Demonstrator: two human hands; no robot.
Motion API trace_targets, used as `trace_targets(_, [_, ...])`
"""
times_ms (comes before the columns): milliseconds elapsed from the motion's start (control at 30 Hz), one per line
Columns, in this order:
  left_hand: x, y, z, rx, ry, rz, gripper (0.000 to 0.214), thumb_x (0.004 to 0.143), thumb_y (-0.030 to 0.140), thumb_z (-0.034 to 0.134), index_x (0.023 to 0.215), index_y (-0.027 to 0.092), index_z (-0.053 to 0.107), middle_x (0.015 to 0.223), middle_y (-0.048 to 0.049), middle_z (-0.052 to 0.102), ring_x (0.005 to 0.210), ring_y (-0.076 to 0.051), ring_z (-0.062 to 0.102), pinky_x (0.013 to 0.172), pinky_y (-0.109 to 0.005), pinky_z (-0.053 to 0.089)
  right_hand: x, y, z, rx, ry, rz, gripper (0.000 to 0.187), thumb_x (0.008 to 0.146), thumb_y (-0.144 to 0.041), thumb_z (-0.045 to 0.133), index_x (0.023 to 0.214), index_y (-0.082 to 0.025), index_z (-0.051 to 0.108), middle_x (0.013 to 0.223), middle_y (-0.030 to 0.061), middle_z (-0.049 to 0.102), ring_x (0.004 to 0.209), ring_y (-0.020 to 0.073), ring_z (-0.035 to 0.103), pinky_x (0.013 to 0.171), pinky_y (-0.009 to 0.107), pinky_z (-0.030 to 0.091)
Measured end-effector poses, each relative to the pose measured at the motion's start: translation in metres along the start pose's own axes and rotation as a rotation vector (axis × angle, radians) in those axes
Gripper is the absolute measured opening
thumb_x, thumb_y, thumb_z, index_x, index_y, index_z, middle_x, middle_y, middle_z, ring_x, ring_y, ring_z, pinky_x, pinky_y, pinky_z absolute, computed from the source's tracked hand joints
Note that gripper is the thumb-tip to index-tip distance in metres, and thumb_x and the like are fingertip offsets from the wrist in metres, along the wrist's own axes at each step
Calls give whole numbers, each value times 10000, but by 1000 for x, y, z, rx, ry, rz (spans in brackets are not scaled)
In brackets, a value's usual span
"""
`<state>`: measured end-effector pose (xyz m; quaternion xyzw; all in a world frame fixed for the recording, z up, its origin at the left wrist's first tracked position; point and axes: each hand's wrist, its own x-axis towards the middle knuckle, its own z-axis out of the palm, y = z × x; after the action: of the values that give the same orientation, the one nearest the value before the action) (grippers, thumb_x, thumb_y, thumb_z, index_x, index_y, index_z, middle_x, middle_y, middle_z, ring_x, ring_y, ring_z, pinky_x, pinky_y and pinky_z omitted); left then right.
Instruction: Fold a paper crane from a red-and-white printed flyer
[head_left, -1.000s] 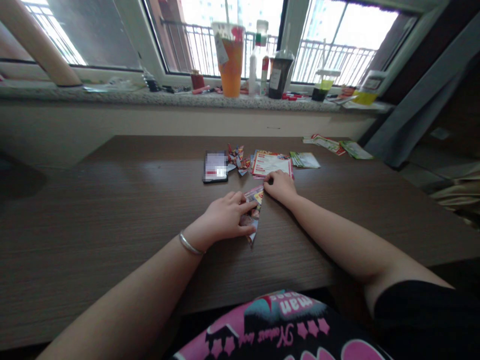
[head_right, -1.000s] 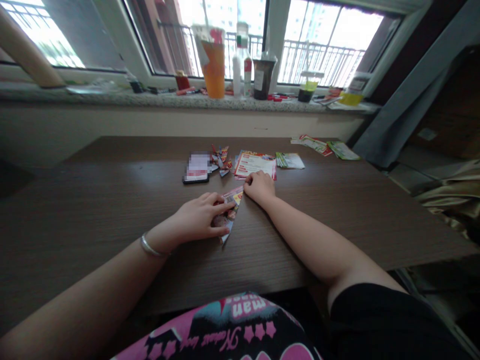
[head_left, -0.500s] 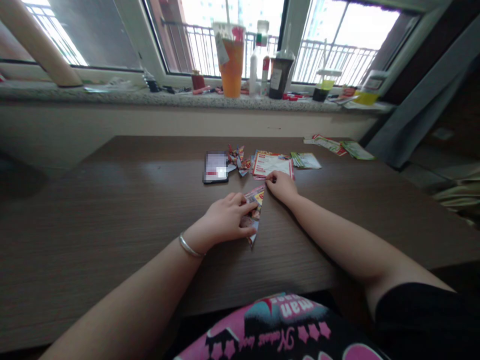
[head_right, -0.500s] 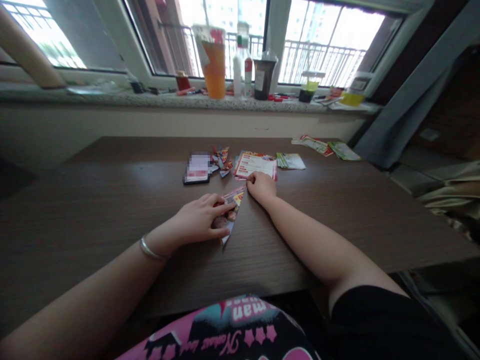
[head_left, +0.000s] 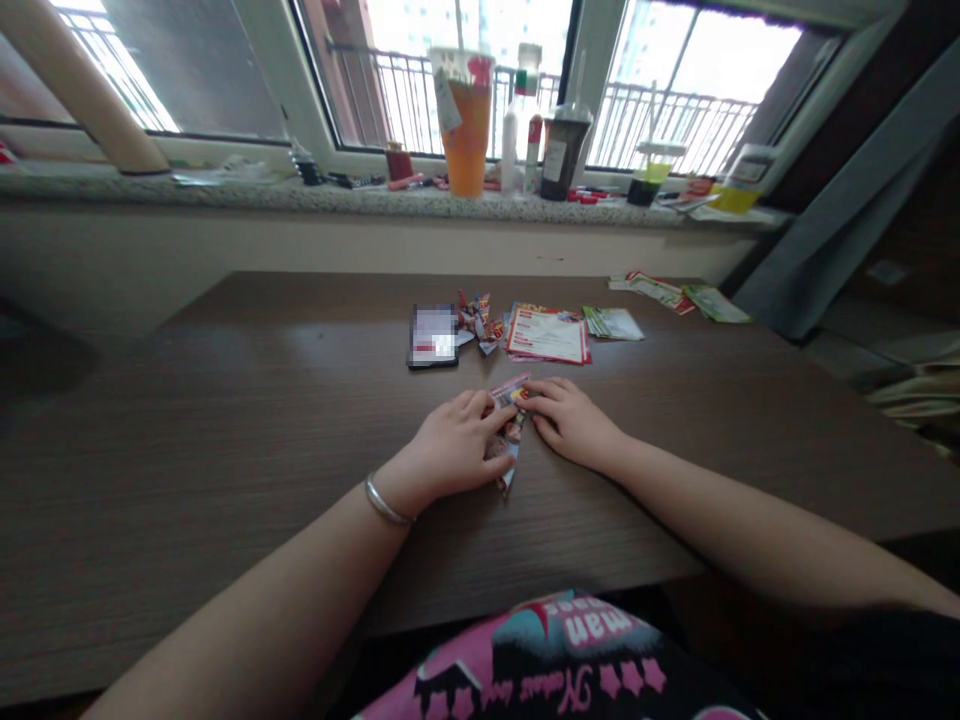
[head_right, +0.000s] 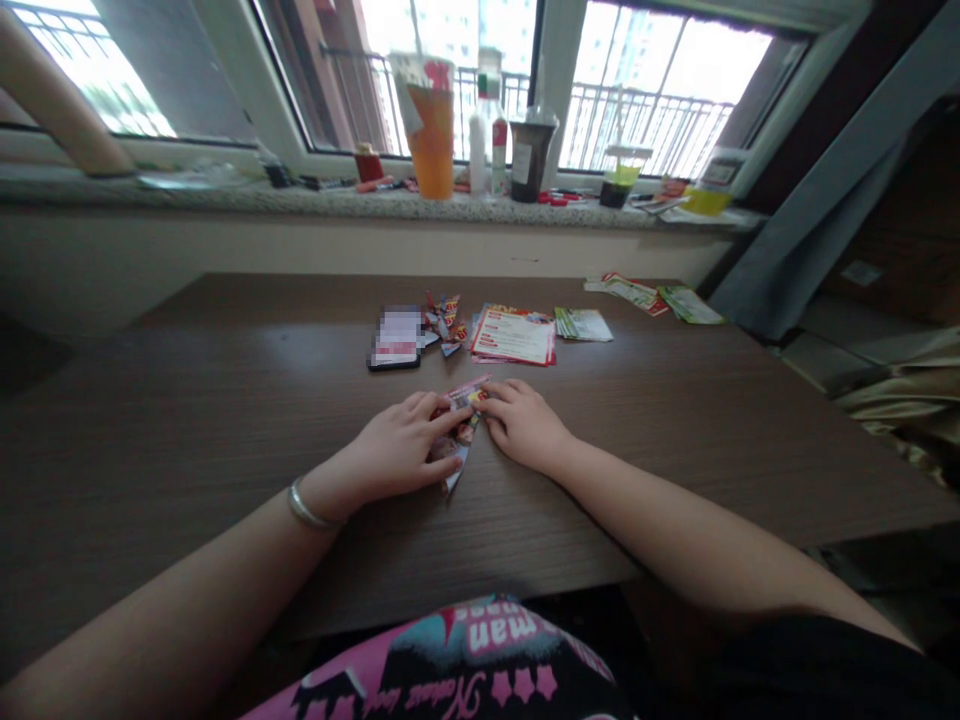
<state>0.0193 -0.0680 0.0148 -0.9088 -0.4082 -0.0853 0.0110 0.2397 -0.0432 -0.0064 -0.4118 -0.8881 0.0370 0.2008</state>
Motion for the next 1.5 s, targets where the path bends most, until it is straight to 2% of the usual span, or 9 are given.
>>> trace_targets(100, [0,3,0,-27,11,-6,516,873,494,482,1331,258,487,1196,-94,532,1137,-269,473,995,-403,379,-6,-11,-5,-29,-49,-84,356,894,-193,466,1216,-181,618,1280,90,615,1220,217,518,1072,426,385])
trace_targets(200, [1,2,-1,-70,3,-17,534,830,497,548,1301,249,508,1232,-96,526,1153,-270,483,986,-398,398,-7,-14,-9,-44,-47,-97,316,878,-182,484,1147,-151,648,1252,110,632,1178,215,562,1067,409,400])
trace_targets(333, [3,-3,-4,-112,-10,9,448,793,460,617,1182,240,588,1289,-88,534,1179,-270,496,1049,-444,348,-7,-8,-14,15,-70,-137,260,860,-190,516,1067,-190,674,1230,91,644,1167,213,570,1035,413,430])
trace_targets(467, [5,-7,-6,-124,-6,77,210,867,295,543,1045,274,652,1205,-31,628,1163,-229,532,1082,-484,285,-6,-3,-15,8,-93,-185,274,870,-208,506,1087,-208,673,1236,82,636,1164,208,570,1021,402,441])
trace_targets(567, [5,-5,-6,-70,37,118,219,900,240,499,1022,292,673,1138,1,678,1143,-218,550,1104,-492,247,-6,-5,-15,-60,-94,-194,278,886,-220,490,1094,-216,674,1212,77,643,1155,217,566,1038,408,418])
trace_targets(700, [4,3,-10,66,102,143,257,923,196,450,978,285,684,1067,3,706,1147,-234,547,1130,-527,188,-6,-16,-18,-211,-99,-95,281,910,-263,461,1077,-220,682,1097,96,667,1091,238,578,1004,407,430])
trace_targets(833, [4,10,-11,92,101,152,186,884,231,510,987,223,664,1127,-48,682,1158,-240,546,1141,-474,222,-5,-24,-22,-229,-126,-104,281,920,-269,441,996,-188,699,1026,111,672,1023,242,572,955,393,452])
trace_targets(1067, [7,1,-1,3,36,168,377,895,322,503,1250,201,546,1343,-61,561,1242,-244,489,1107,-433,304,-5,-17,-21,-126,-131,-109,252,904,-254,479,1071,-188,656,1144,77,653,1064,226,562,956,367,455])
trace_targets(1500, [6,-3,-15,103,-5,158,291,850,336,582,1105,200,616,1218,-62,626,1083,-255,572,987,-412,380,-4,-24,-24,-241,-165,-17,279,938,-270,424,1059,-211,668,1196,58,651,1087,222,567,904,344,465])
